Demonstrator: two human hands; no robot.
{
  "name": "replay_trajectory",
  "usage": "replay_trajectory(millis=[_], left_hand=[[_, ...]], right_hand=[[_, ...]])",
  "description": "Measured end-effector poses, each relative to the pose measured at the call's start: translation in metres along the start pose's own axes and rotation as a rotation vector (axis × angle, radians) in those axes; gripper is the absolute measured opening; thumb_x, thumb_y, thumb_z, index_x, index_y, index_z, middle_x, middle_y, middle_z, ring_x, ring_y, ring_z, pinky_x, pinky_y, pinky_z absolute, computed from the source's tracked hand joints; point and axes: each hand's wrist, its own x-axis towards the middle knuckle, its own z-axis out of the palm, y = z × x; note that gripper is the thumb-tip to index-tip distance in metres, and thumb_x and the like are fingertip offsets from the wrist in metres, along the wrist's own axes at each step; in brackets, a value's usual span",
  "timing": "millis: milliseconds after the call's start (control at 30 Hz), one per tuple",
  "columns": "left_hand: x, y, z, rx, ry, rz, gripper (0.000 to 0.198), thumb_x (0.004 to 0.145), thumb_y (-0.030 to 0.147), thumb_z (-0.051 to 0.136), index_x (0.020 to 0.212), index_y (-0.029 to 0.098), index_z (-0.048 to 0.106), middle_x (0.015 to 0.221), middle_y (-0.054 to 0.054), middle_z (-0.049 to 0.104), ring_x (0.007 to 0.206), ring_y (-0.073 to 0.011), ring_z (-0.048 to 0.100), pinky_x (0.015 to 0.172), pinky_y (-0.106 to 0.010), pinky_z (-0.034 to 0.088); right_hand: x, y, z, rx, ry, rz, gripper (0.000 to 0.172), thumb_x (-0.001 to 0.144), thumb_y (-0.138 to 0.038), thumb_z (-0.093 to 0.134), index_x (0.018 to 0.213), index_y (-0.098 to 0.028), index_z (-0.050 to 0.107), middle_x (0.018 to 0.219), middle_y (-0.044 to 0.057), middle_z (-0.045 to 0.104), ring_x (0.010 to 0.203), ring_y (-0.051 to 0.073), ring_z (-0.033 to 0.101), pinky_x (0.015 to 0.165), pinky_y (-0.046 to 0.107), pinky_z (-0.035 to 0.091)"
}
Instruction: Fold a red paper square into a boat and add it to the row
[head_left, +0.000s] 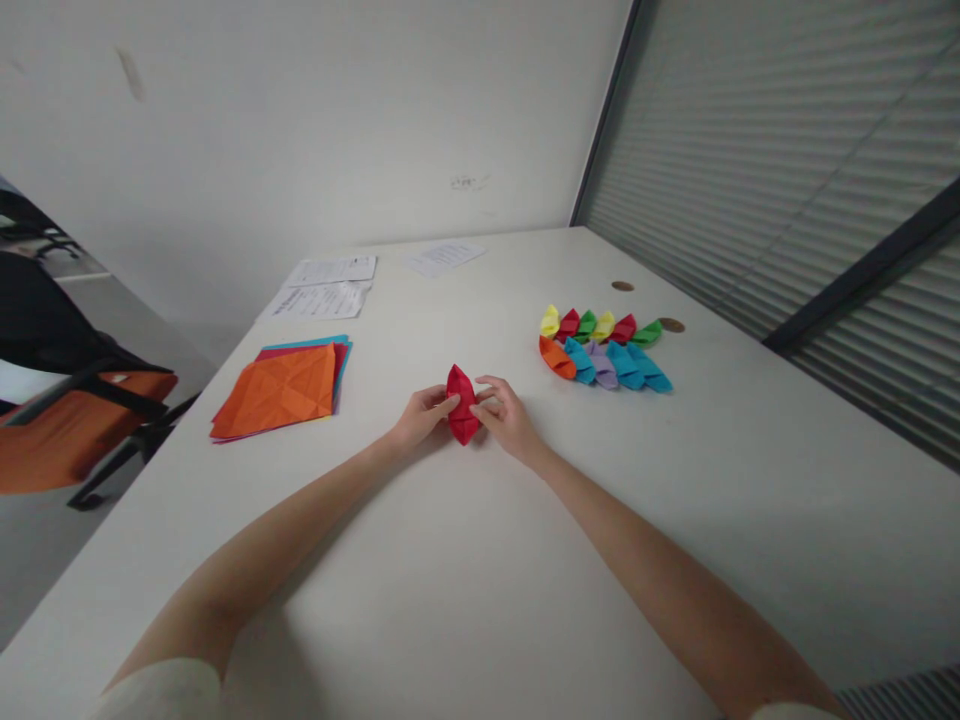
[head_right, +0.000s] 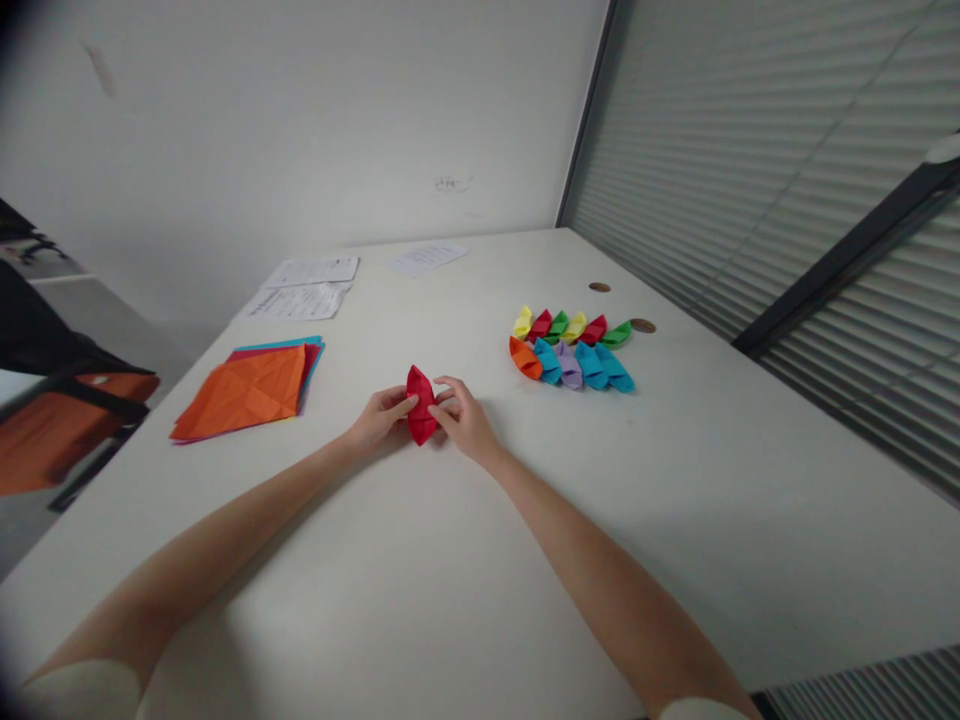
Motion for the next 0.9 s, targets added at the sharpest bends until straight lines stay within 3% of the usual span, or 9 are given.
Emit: replay_trajectory(millis=[133, 333, 800, 900], left_hand=[[0.001, -0.002, -0.001, 0.112, -0.058, 0.066, 0.04, 0.072, 0.046, 0.078, 0.094, 0.013, 0.072, 0.088, -0.01, 0.071, 0.075, -0.0193, 0.065, 0.073, -0.034, 0.051], [-0.001, -0.004, 0.002, 0.2, -0.003, 0.075, 0.041, 0.074, 0.055, 0.073, 0.082, 0.014, 0.073, 0.074, -0.008, 0.068, 0.062, -0.0169, 0.059, 0.06, -0.032, 0.047], [-0.003, -0.006, 0.006, 0.228, 0.044, 0.096, 0.045, 0.074, 0.057, 0.072, 0.079, 0.013, 0.074, 0.071, -0.009, 0.068, 0.06, -0.0177, 0.058, 0.059, -0.033, 0.045], [-0.002, -0.005, 0.006, 0.201, 0.08, 0.096, 0.044, 0.073, 0.056, 0.073, 0.079, 0.012, 0.073, 0.072, -0.008, 0.068, 0.061, -0.0172, 0.058, 0.059, -0.032, 0.047]], right_hand=[[0.001, -0.007, -0.006, -0.253, -0.013, -0.194, 0.026, 0.093, -0.037, 0.053, 0.111, -0.024, 0.065, 0.105, 0.007, 0.057, 0.077, 0.014, 0.061, 0.067, 0.029, 0.054], [0.003, -0.008, -0.005, -0.414, 0.021, -0.3, 0.024, 0.093, -0.035, 0.053, 0.087, -0.019, 0.07, 0.098, 0.008, 0.057, 0.085, 0.016, 0.061, 0.074, 0.031, 0.055], [0.002, -0.005, 0.002, -0.379, 0.125, -0.242, 0.025, 0.091, -0.036, 0.054, 0.079, -0.019, 0.067, 0.096, 0.007, 0.057, 0.077, 0.015, 0.058, 0.065, 0.029, 0.051], [0.002, -0.003, 0.004, -0.239, 0.141, -0.169, 0.019, 0.089, -0.037, 0.057, 0.093, -0.02, 0.063, 0.101, 0.007, 0.057, 0.076, 0.014, 0.06, 0.066, 0.028, 0.052]])
